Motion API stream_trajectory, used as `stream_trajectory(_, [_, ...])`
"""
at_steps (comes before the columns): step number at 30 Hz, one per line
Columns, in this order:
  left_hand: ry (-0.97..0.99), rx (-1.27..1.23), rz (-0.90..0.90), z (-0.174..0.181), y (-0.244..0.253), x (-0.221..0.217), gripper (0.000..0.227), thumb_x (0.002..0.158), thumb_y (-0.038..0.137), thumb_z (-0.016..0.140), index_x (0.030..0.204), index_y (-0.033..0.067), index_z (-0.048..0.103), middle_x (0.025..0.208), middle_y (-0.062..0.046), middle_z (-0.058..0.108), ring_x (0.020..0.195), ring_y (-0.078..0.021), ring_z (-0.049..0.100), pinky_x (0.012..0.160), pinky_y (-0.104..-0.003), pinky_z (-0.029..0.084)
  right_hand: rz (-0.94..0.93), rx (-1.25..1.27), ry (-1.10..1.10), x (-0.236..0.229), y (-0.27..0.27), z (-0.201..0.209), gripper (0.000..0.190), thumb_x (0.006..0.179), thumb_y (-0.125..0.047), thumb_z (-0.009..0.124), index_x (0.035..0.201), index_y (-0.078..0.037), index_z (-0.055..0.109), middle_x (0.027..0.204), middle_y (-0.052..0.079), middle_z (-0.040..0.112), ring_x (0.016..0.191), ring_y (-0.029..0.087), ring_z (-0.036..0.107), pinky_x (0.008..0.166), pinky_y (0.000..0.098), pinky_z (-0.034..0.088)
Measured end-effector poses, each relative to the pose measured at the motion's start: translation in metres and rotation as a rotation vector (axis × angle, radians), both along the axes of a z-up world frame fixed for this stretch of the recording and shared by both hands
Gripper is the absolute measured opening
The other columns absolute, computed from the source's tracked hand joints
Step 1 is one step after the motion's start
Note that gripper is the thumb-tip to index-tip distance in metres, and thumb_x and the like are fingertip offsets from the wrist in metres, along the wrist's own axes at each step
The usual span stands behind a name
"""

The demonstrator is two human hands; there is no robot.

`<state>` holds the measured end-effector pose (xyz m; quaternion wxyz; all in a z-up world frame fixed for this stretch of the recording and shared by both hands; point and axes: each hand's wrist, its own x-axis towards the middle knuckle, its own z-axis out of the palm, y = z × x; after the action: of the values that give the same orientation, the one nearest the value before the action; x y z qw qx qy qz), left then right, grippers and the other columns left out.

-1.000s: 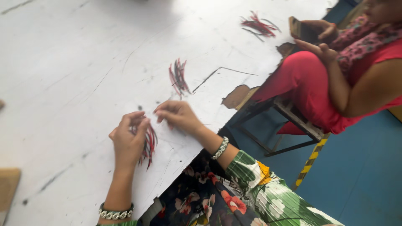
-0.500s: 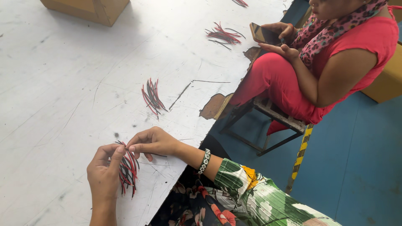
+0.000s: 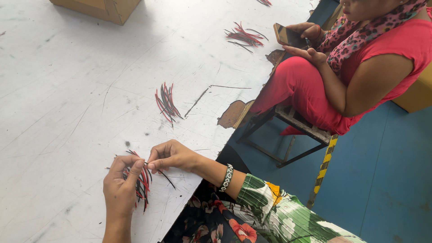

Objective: The person strips the insulation from the ends of red and black wires by hand. She repeatedly picks up individual wires, peels off the colored coating, and places the stripped ends into a growing pile on the table.

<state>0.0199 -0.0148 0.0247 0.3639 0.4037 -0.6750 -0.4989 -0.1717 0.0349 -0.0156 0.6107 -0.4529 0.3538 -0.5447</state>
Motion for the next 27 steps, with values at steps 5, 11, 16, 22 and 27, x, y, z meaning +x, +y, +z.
stream_trajectory(5, [0.065, 0.111, -0.011, -0.011, -0.001, 0.001, 0.020, 0.095, 0.024, 0.071, 0.092, 0.0045, 0.070, 0.090, -0.001, 0.065, 0.088, -0.0098, 0.055, 0.081, -0.024, 0.042, 0.014, 0.029, -0.051, 0.000, 0.001, -0.005, 0.019, 0.090, -0.017, 0.083, 0.088, -0.002, 0.071, 0.075, 0.006, 0.068, 0.067, 0.010, 0.059, 0.061, 0.0230, 0.044])
stream_trajectory(11, [0.176, 0.253, -0.048, -0.019, -0.004, 0.000, 0.019, 0.098, 0.022, 0.068, 0.096, 0.0036, 0.067, 0.090, -0.002, 0.065, 0.085, -0.0097, 0.054, 0.078, -0.024, 0.041, 0.092, 0.065, -0.101, -0.005, 0.000, 0.001, 0.019, 0.090, -0.018, 0.080, 0.092, -0.001, 0.072, 0.076, 0.007, 0.070, 0.063, 0.011, 0.063, 0.058, 0.0226, 0.048])
stream_trajectory(16, [0.314, 0.310, -0.115, -0.018, -0.012, 0.008, 0.016, 0.100, 0.021, 0.063, 0.099, 0.0046, 0.065, 0.095, -0.005, 0.069, 0.091, -0.0101, 0.060, 0.087, -0.025, 0.045, 0.207, 0.117, -0.198, -0.005, 0.006, 0.002, 0.022, 0.099, -0.020, 0.068, 0.103, 0.001, 0.076, 0.079, 0.009, 0.073, 0.063, 0.012, 0.066, 0.058, 0.0215, 0.052])
stream_trajectory(22, [0.341, 0.308, -0.182, -0.024, -0.009, 0.004, 0.014, 0.099, 0.018, 0.064, 0.098, 0.0036, 0.066, 0.095, -0.003, 0.066, 0.088, -0.0104, 0.055, 0.083, -0.026, 0.044, 0.275, 0.055, -0.196, -0.008, 0.004, -0.013, 0.014, 0.095, -0.012, 0.074, 0.096, 0.001, 0.074, 0.084, 0.009, 0.073, 0.073, 0.014, 0.069, 0.062, 0.0236, 0.053])
stream_trajectory(27, [0.271, 0.035, -0.267, -0.026, -0.013, 0.002, 0.017, 0.100, 0.019, 0.062, 0.096, 0.0029, 0.065, 0.093, 0.000, 0.057, 0.090, -0.0103, 0.053, 0.084, -0.025, 0.043, 0.241, 0.095, -0.076, -0.011, 0.004, -0.017, 0.016, 0.090, -0.012, 0.080, 0.083, -0.001, 0.070, 0.074, 0.004, 0.064, 0.055, 0.005, 0.051, 0.049, 0.0182, 0.039])
